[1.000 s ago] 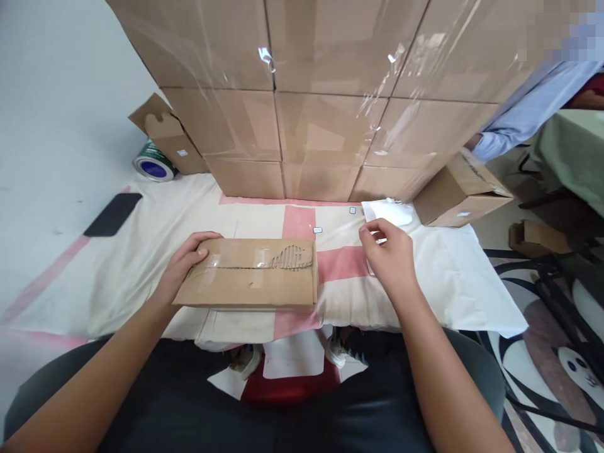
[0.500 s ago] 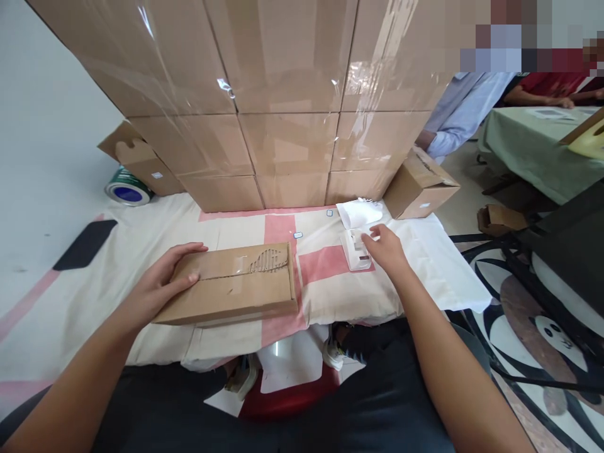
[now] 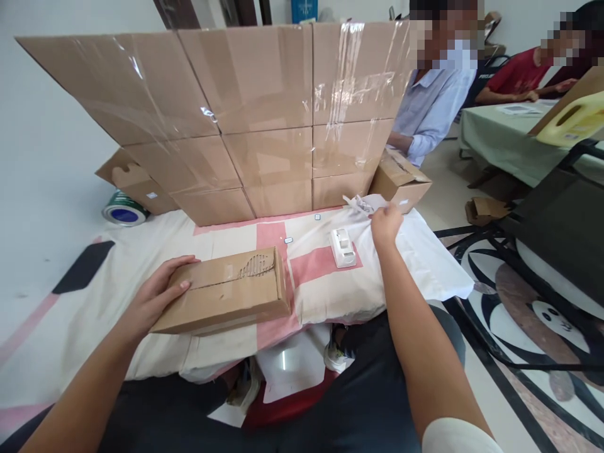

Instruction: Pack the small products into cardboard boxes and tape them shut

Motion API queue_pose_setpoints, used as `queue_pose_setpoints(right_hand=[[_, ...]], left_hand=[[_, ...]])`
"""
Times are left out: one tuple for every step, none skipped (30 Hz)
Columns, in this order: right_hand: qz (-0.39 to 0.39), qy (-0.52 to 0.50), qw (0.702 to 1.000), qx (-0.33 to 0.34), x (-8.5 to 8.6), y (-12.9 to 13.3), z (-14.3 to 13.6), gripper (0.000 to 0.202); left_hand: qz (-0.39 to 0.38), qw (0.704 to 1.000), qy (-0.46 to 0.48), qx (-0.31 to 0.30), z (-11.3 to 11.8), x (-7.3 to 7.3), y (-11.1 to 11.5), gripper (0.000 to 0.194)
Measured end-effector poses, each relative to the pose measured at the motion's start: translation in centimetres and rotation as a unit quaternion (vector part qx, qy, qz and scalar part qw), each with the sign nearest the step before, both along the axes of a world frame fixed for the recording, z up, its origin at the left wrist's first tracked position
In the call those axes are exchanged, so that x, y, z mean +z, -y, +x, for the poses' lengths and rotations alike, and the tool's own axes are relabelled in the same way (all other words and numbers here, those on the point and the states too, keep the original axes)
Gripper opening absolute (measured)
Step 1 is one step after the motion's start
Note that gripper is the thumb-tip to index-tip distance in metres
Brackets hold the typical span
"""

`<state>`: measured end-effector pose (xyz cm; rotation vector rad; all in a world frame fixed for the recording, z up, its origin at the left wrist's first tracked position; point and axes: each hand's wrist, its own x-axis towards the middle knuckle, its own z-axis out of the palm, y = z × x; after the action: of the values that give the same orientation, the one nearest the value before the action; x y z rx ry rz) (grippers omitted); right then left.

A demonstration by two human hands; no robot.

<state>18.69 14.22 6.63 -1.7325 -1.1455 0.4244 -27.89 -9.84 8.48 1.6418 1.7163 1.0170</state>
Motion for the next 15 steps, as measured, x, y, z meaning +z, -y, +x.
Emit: queue_pose_setpoints(right_hand=[[0.014, -0.029, 0.999, -0.007, 0.4, 0.3, 0.9, 0.034], [0.03, -0.065, 0.997, -0.01, 0.8, 0.5, 1.6, 0.033], [0.046, -0.102, 0.994, -0.01, 1.2, 0.8, 2.2, 0.03], [0.063, -0.14, 0.988, -0.006, 1.5, 1.1, 2.6, 0.027], [0.08, -0.181, 0.98, -0.001, 1.8, 1.4, 2.9, 0.023], [0.093, -0.221, 0.971, 0.005, 2.0, 1.7, 3.0, 0.018], [0.102, -0.258, 0.961, 0.013, 2.3, 2.1, 3.0, 0.013], [0.106, -0.289, 0.951, 0.027, 2.5, 2.5, 2.8, 0.01], [0.112, -0.324, 0.938, 0.047, 2.8, 3.0, 2.6, 0.008], [0.118, -0.353, 0.925, 0.075, 3.1, 3.4, 2.3, 0.006], [0.121, -0.369, 0.915, 0.111, 3.4, 4.0, 1.9, 0.006], [0.121, -0.373, 0.907, 0.154, 3.8, 4.5, 1.5, 0.007], [0.117, -0.365, 0.903, 0.193, 4.1, 5.0, 1.1, 0.007], [0.106, -0.336, 0.909, 0.223, 4.3, 5.5, 0.7, 0.009], [0.092, -0.299, 0.919, 0.24, 4.5, 6.0, 0.3, 0.012]], left_hand=[[-0.002, 1.0, -0.003, -0.003, 0.0, 0.0, -0.1, 0.047], [-0.001, 1.0, -0.005, -0.006, 0.0, 0.0, -0.1, 0.047], [0.0, 1.0, -0.008, -0.008, 0.0, 0.0, -0.2, 0.047], [0.001, 1.0, -0.01, -0.009, 0.0, 0.0, -0.3, 0.047], [0.001, 1.0, -0.013, -0.008, 0.1, 0.0, -0.3, 0.047], [0.0, 1.0, -0.017, -0.006, 0.1, 0.0, -0.3, 0.047], [-0.001, 1.0, -0.023, -0.005, 0.1, 0.0, -0.3, 0.047], [-0.001, 1.0, -0.031, -0.006, 0.1, 0.0, -0.2, 0.047], [0.003, 0.999, -0.04, -0.008, 0.1, 0.2, -0.1, 0.047], [0.013, 0.999, -0.049, -0.008, 0.2, 0.6, 0.0, 0.047], [0.03, 0.998, -0.06, -0.004, 0.4, 1.3, 0.1, 0.045], [0.051, 0.996, -0.072, 0.003, 0.7, 2.1, 0.1, 0.043], [0.075, 0.993, -0.087, 0.013, 1.2, 3.2, 0.1, 0.04], [0.101, 0.989, -0.103, 0.024, 1.9, 4.5, 0.0, 0.036], [0.123, 0.985, -0.12, 0.029, 2.9, 5.9, -0.2, 0.033]])
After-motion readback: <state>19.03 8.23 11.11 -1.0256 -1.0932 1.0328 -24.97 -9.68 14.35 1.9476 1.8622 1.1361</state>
